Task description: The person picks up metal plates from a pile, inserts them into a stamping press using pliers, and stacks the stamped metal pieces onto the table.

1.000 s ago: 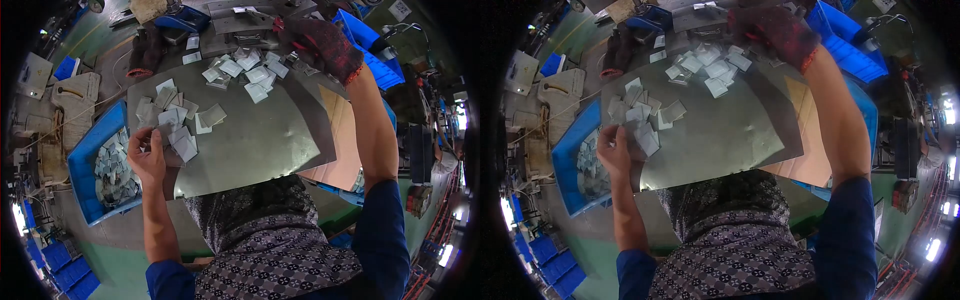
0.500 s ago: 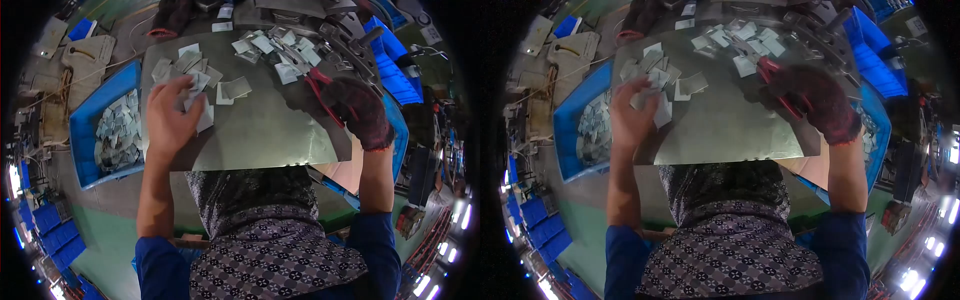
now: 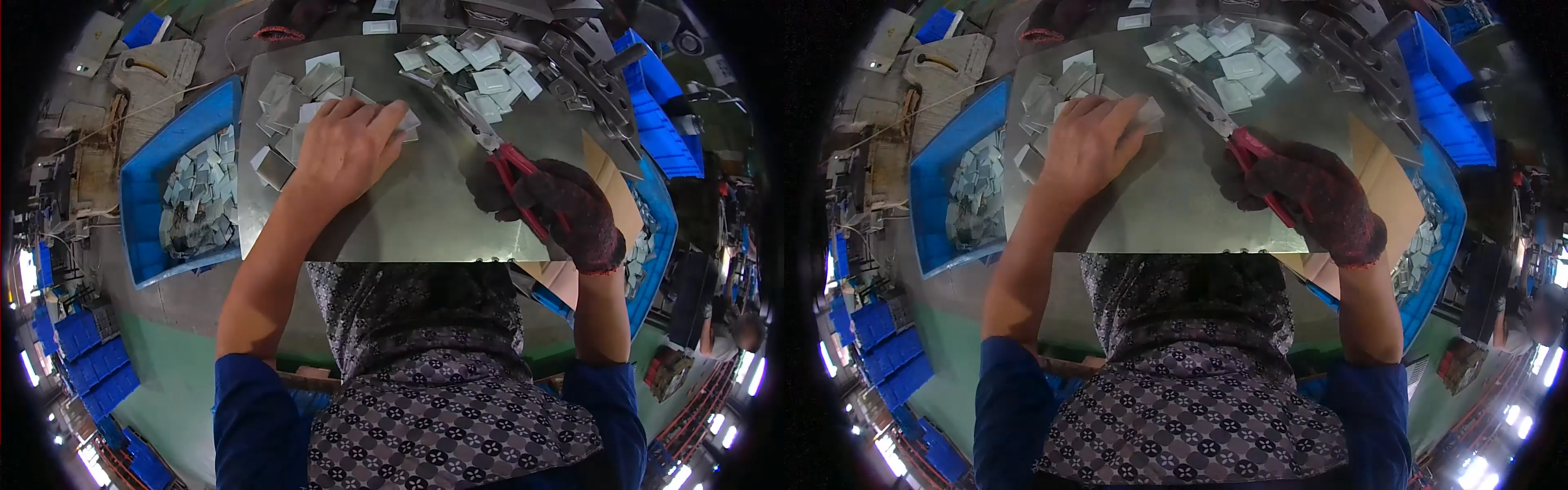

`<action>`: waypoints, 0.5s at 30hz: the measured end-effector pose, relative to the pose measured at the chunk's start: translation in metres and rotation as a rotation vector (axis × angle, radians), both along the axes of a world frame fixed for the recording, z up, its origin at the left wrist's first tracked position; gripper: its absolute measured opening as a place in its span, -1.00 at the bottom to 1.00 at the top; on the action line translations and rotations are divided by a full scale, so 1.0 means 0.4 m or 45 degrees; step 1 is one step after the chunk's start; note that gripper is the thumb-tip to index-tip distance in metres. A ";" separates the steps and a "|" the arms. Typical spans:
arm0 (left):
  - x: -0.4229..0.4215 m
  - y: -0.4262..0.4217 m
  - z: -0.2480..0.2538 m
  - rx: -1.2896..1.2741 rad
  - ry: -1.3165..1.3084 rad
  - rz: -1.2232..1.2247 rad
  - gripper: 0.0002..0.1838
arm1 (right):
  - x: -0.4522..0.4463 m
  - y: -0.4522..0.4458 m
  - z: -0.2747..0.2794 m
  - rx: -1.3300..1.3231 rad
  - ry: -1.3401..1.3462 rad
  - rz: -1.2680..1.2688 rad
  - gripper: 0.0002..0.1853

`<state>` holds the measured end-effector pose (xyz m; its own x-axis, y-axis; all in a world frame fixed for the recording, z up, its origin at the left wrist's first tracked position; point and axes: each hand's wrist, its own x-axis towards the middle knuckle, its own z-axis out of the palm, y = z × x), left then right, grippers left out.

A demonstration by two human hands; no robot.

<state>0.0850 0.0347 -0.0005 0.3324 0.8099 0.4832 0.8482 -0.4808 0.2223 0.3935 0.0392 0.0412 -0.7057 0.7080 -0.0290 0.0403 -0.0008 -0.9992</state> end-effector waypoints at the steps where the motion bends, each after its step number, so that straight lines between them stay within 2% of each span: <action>1: -0.004 0.004 -0.014 0.108 0.057 -0.016 -0.61 | 0.009 -0.005 -0.011 0.089 -0.135 -0.033 -0.71; 3: -0.014 0.014 -0.019 0.218 0.114 -0.034 -0.63 | 0.013 -0.015 -0.039 0.178 -0.271 -0.066 -0.69; 4: -0.020 0.020 -0.015 0.310 0.022 0.026 -0.67 | 0.007 -0.021 -0.052 -0.174 -0.047 -0.139 -0.69; 6: -0.024 0.020 0.008 0.408 -0.073 0.087 -0.72 | -0.004 -0.032 -0.039 -0.519 0.178 -0.208 -0.69; 8: -0.023 0.008 0.041 -0.094 -0.770 0.379 -0.80 | -0.035 -0.050 0.024 -0.489 0.215 -0.106 -0.66; 9: -0.035 0.007 0.045 -0.216 -0.990 0.312 -0.83 | -0.043 -0.053 0.043 -0.479 0.227 -0.071 -0.64; 10: -0.039 0.005 0.049 -0.208 -0.991 0.312 -0.83 | -0.049 -0.056 0.052 -0.460 0.194 -0.052 -0.65; 12: -0.044 -0.008 0.059 -0.428 -1.116 0.299 -0.83 | -0.061 -0.059 0.059 -0.460 0.064 -0.027 -0.66; 15: -0.044 -0.017 0.055 -0.568 -1.122 0.216 -0.80 | -0.076 -0.056 0.057 -0.461 -0.114 0.011 -0.68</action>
<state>0.0673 0.0278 0.0215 -0.1344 0.9807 0.1418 0.3437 -0.0881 0.9349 0.3630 0.0167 0.0642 -0.6948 0.6344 -0.3388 0.1294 -0.3531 -0.9266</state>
